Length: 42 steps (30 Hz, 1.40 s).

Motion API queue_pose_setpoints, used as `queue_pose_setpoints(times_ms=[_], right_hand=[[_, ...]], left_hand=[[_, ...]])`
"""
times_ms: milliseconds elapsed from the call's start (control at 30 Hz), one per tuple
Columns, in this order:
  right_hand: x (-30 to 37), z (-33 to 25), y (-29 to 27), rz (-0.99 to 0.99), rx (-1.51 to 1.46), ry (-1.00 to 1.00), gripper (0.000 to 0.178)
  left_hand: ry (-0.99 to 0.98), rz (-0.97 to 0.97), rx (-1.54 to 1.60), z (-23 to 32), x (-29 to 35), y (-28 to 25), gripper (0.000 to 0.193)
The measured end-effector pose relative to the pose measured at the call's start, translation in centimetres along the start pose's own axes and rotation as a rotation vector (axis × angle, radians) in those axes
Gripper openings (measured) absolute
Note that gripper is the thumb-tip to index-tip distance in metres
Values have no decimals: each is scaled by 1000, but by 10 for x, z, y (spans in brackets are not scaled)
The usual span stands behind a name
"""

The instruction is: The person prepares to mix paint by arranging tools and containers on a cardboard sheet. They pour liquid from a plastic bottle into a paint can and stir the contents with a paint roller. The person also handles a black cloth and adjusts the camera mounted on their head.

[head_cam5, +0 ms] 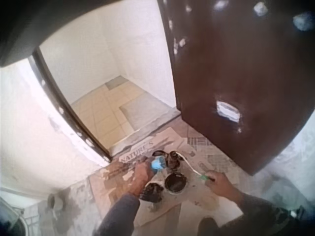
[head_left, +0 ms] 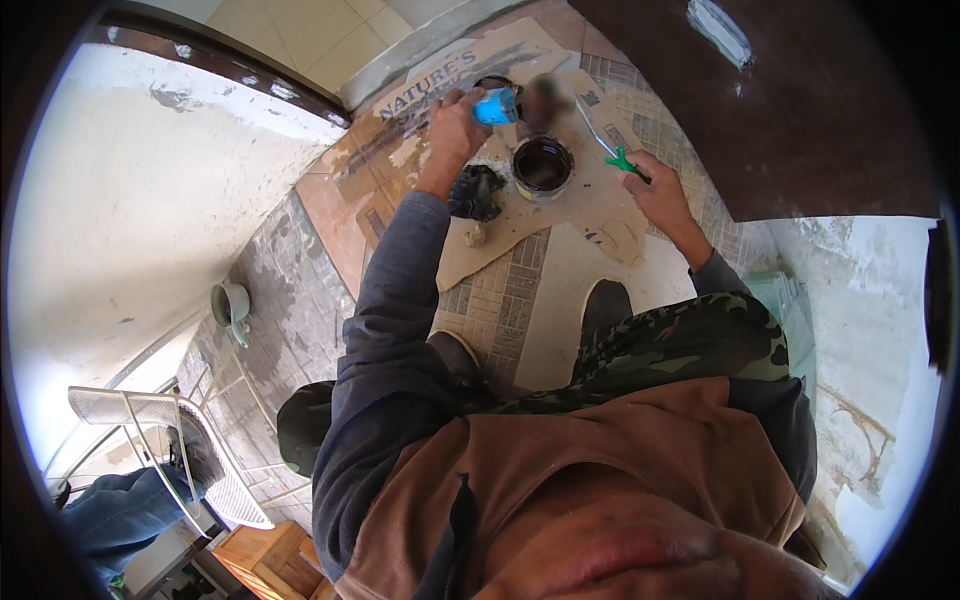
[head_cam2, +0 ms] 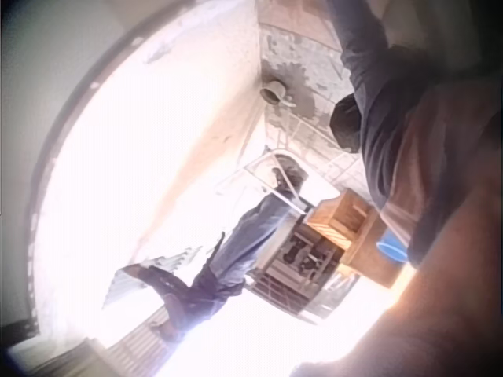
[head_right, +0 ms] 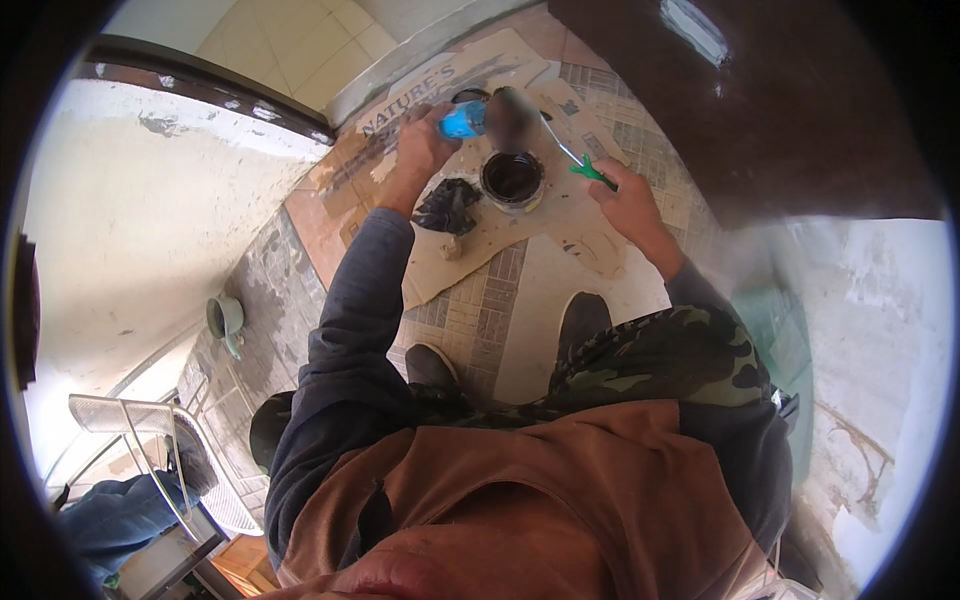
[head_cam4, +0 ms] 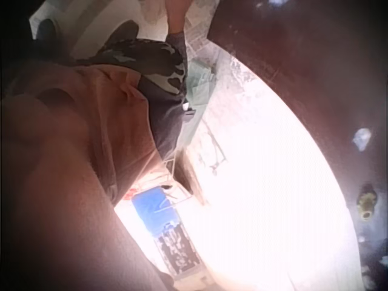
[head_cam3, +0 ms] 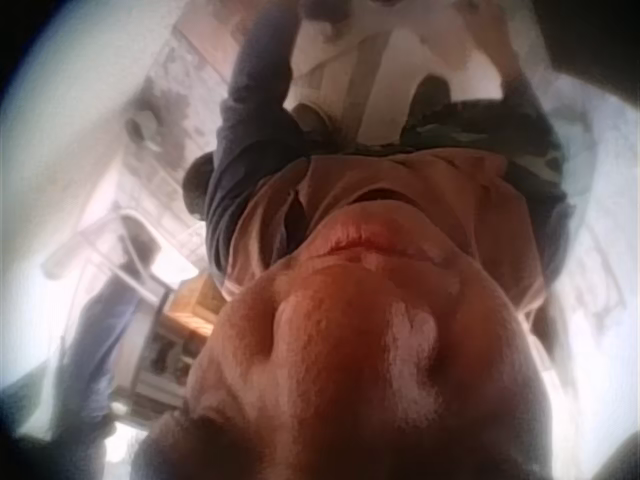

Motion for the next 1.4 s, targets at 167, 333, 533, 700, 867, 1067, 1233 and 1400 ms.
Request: queue_pose_setpoints(times_ms=[167, 333, 533, 700, 867, 1067, 1233, 1400], right_hand=[[-13, 13, 12, -253, -196, 396, 18], [-11, 19, 16, -263, -241, 444, 19], [-1, 15, 6, -198, -207, 456, 17], [0, 12, -1, -217, -279, 486, 17], [1, 9, -4, -213, -262, 482, 18], [-2, -2, -7, -162, -175, 431, 20], [-2, -12, -4, -169, -196, 390, 20], [-3, -5, 3, -213, -164, 409, 21]], left_hand=[[35, 33, -32, 8, 3, 2, 56], [31, 46, -16, 5, 8, 0, 54], [39, 52, -10, 4, 11, -1, 55], [-10, 35, 5, 5, 14, -1, 57], [15, 29, -1, 3, 14, 1, 58], [9, 39, 26, 2, 17, 0, 61], [16, 28, 43, 3, 18, 0, 58], [2, 29, 36, 1, 19, 1, 59]])
Point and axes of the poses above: each hand's wrist, its own x-axis away from the middle knuckle, its own y-axis out of the palm, z = x × y, the point moved 2 cm from there along -x, towards the middle knuckle, and after that the axes turned 15 degrees about x, right-handed, at the moved point
